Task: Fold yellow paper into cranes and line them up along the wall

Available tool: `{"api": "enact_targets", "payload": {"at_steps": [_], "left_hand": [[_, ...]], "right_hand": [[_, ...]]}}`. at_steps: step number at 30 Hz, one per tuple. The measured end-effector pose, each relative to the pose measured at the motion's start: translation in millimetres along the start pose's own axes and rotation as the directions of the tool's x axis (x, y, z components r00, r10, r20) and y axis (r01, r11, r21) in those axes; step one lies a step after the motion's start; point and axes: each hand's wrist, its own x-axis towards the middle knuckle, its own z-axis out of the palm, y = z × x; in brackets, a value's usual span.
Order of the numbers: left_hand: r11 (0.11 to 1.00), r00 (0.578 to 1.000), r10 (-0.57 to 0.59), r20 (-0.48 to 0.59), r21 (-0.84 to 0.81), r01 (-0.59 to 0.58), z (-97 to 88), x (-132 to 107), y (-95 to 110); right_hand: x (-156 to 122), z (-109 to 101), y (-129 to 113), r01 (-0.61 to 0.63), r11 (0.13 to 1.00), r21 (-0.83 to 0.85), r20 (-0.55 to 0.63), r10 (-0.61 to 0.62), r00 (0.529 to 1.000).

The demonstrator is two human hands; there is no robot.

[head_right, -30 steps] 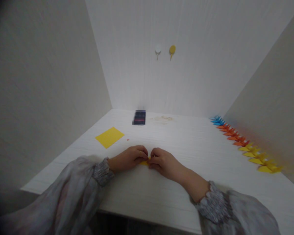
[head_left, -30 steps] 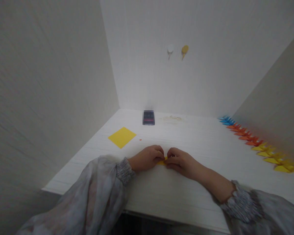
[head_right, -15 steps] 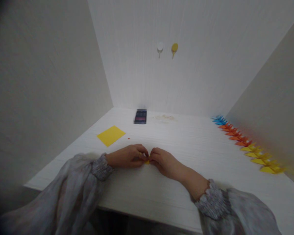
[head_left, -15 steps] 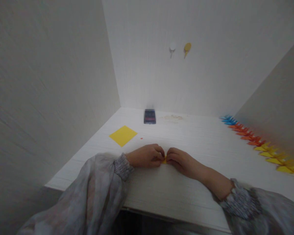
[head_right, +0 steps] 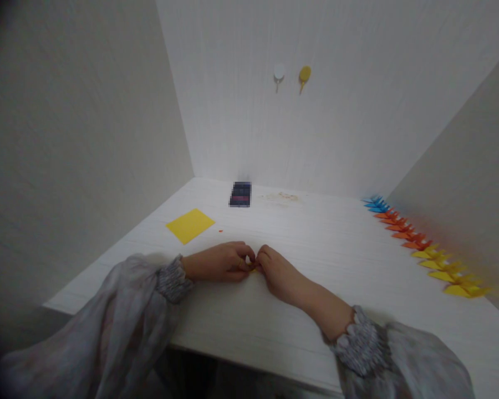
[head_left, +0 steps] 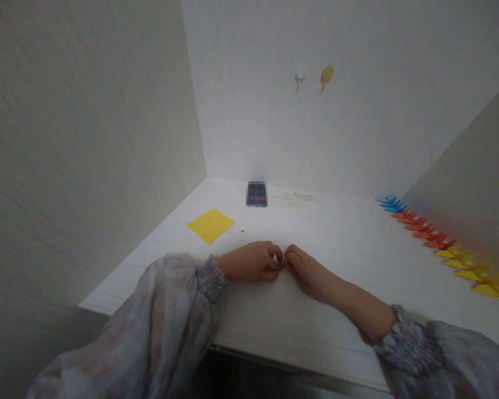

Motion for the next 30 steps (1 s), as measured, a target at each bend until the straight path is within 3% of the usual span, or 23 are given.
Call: {"api": "enact_targets", "payload": {"at_steps": [7, 10, 15, 18, 24, 30], "left_hand": [[0.998, 1.0, 0.002, -0.013, 0.062, -0.001, 4.2, -1, 0], [0.992, 0.989, -0.115, -0.094, -0.063, 0.109, 10.9, 2, -1], [0.911, 0.933, -0.322, -0.16, -0.32, 0.259, 21.7, 4, -5], [0.865, 0.906, -0.386, -0.173, -0.41, 0.29, 24.7, 3, -7], [0.858, 0.909, -0.383, -0.168, -0.43, 0.282, 23.8, 1, -7], [0.839, 0.9, -0.415, -0.136, -0.439, 0.321, 23.6, 0, -8]], "right_hand": [[3, -2, 0, -0.01, 0.991, -0.132, 0.037, 0.015, 0.999], [6, -2, -1, -0.034, 0.988, -0.152, 0.062, 0.044, 0.997], [10, 1, -1, -0.072, 0.988, -0.137, 0.059, 0.08, 0.995], [11, 2, -3, -0.083, 0.989, -0.119, 0.04, 0.089, 0.995], [7, -4, -7, -0.125, 0.992, -0.025, 0.031, 0.126, 0.992], [1, -4, 2, -0.019, 0.988, 0.152, -0.03, 0.024, 0.999]]}}
